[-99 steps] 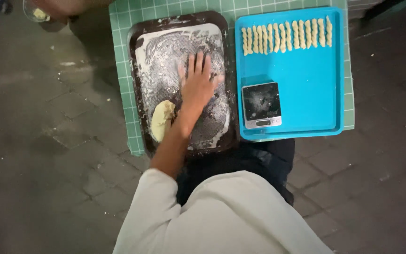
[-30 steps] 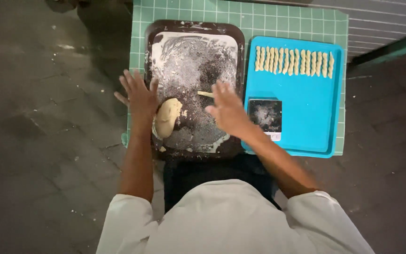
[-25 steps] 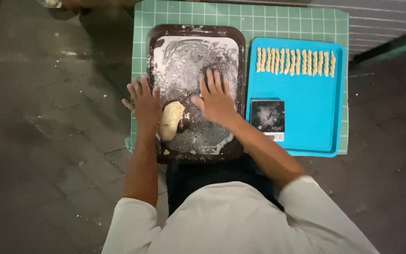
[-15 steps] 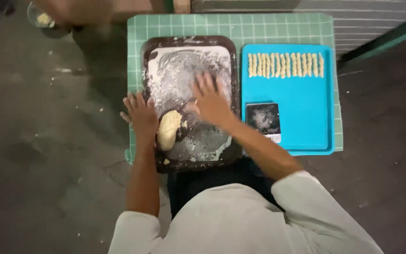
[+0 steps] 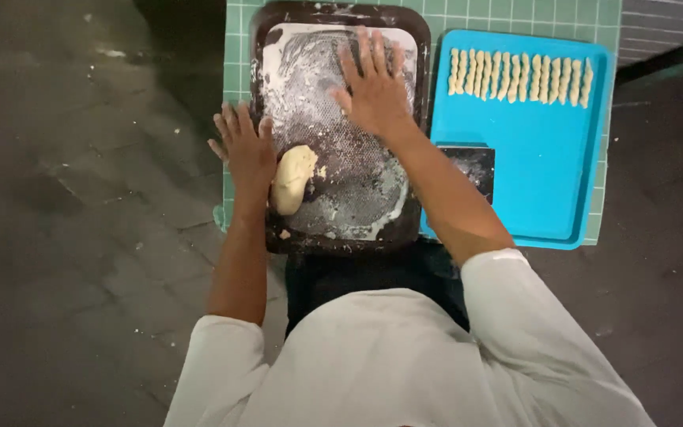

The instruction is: Rolling small pieces of dough into thin strips and twisting them into shapes on a floured tray.

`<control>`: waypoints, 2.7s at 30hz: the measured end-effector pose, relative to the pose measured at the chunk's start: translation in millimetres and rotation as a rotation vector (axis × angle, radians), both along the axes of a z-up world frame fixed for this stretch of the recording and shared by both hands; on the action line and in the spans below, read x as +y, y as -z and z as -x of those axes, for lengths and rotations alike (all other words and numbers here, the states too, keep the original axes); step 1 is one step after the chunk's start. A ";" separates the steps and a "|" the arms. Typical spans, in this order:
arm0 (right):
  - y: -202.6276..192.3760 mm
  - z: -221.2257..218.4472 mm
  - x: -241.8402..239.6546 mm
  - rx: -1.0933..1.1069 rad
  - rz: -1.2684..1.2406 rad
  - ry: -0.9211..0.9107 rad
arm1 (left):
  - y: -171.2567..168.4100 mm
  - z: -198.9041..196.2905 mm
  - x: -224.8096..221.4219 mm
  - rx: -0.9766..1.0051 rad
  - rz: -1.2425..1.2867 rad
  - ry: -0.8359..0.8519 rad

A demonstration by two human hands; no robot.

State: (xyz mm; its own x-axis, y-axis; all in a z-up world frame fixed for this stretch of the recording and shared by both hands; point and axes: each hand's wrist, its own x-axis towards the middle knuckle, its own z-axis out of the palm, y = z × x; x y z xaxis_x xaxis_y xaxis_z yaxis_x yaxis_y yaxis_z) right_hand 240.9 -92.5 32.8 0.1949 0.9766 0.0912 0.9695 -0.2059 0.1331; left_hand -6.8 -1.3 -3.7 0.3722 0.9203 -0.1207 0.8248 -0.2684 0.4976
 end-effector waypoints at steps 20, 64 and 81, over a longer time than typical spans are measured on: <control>-52.9 34.3 -17.0 0.287 0.363 0.160 | 14.4 1.0 10.1 -0.149 0.064 -0.037; -40.4 73.3 -74.0 0.461 0.395 0.191 | 7.9 -4.1 2.7 -0.032 0.027 -0.018; -31.0 37.4 -52.6 0.470 0.265 0.215 | 32.2 1.8 4.0 -0.086 -0.075 -0.011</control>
State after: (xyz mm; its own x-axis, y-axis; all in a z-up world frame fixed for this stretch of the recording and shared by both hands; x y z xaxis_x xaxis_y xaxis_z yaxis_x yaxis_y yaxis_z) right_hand 203.5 -145.1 63.8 0.3514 0.8884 -0.2953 0.8772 -0.4227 -0.2279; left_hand -8.6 2.7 -35.9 0.3679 0.9297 -0.0199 0.7833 -0.2983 0.5454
